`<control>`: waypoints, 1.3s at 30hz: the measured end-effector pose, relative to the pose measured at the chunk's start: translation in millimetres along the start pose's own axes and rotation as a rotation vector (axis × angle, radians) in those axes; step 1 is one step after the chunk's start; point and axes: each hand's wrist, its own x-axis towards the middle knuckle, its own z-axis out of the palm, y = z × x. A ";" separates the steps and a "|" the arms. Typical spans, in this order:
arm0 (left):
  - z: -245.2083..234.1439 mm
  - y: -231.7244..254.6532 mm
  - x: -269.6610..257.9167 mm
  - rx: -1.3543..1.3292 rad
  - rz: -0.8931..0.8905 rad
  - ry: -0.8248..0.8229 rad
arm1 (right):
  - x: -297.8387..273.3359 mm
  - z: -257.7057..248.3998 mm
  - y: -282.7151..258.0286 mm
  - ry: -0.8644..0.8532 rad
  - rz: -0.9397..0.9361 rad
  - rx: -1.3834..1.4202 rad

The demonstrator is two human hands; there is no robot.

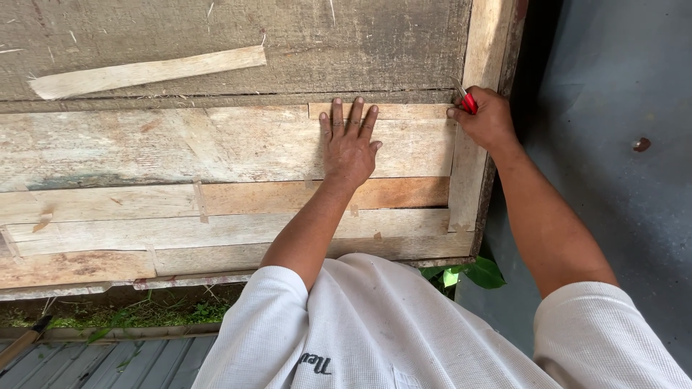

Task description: Cutting and preparing thin wood veneer strips using a utility knife and adhesive on a wooden work surface.

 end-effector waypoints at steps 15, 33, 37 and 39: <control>63.8 -51.9 -3.2 0.010 0.076 0.631 | 4.6 5.4 17.0 -0.016 0.064 -0.183; 35.9 -46.1 -12.4 -0.030 0.021 0.332 | 9.6 -18.8 -15.5 -0.062 0.340 0.280; 24.4 -44.8 -17.8 -0.028 0.013 0.262 | 24.4 -35.8 -30.8 0.117 0.361 0.346; 23.8 -43.7 -16.3 -0.042 0.009 0.211 | 33.7 -41.1 -5.8 0.050 0.243 0.215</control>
